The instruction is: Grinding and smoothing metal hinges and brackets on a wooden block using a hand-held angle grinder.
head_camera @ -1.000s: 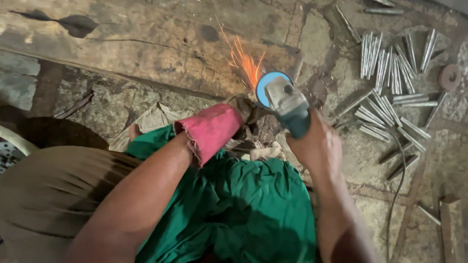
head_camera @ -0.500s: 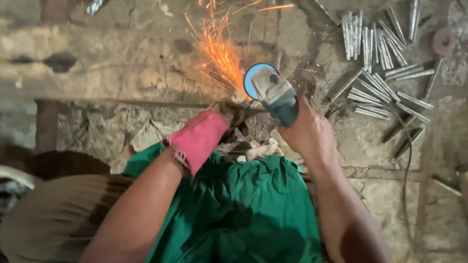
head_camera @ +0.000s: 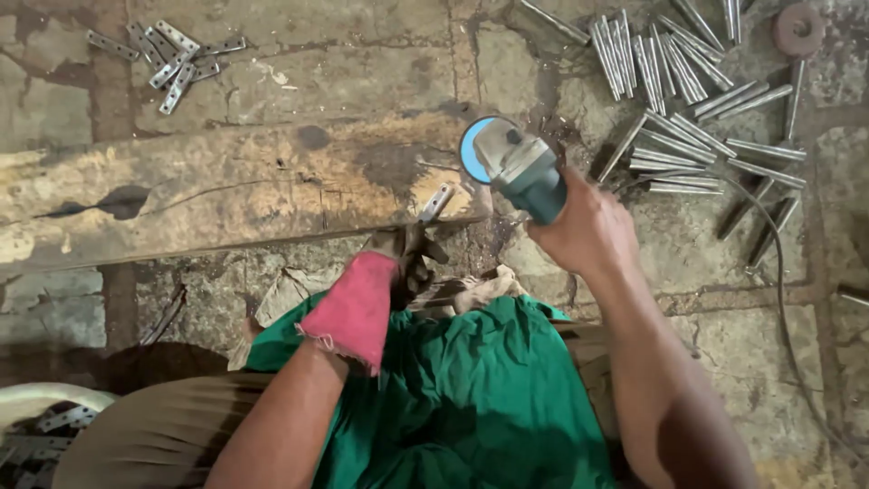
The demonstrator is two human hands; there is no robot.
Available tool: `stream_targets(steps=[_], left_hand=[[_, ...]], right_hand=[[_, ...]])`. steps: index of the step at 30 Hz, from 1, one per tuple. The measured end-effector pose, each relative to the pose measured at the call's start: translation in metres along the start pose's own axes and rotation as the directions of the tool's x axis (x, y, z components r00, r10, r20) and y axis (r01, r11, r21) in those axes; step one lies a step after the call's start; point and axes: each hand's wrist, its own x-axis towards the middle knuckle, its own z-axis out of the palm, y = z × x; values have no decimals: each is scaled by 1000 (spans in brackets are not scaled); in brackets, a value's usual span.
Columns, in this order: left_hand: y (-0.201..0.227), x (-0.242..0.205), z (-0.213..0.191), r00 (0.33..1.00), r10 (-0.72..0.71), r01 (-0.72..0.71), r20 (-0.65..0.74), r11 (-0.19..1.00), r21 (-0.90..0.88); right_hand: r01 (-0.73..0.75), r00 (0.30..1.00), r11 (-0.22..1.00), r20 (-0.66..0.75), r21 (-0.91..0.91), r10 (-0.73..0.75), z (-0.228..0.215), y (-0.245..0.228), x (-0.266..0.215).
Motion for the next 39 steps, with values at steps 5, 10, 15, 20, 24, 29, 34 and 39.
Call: stream_targets(steps=[5,10,15,20,24,29,34,39], left_hand=[[5,-11,16,996,-77,80,35,992,-93],[10,-18,25,988,-145,154,62,968,-196],[5,-20,38,971,-211,235,108,924,-301],[120,25,-20,950,-279,312,139,859,-406],[134,40,-27,935,-314,354,164,798,-487],[131,42,-26,906,-364,420,215,710,-565],[124,43,-23,872,-408,481,271,608,-631],[128,42,-26,843,-432,520,321,499,-693]], right_hand=[[87,996,996,27,-8,-87,5,-1,-5],[88,992,996,97,-9,-86,6,-12,-9],[203,978,978,65,-40,-200,17,-18,-22],[225,974,973,-5,-42,-226,22,-18,-20],[219,966,974,-127,-51,-224,29,-8,-8],[225,971,972,-72,-59,-229,25,-13,-25],[262,963,963,-47,-56,-265,31,-12,-26],[230,952,966,-178,-119,-249,28,-8,-22]])
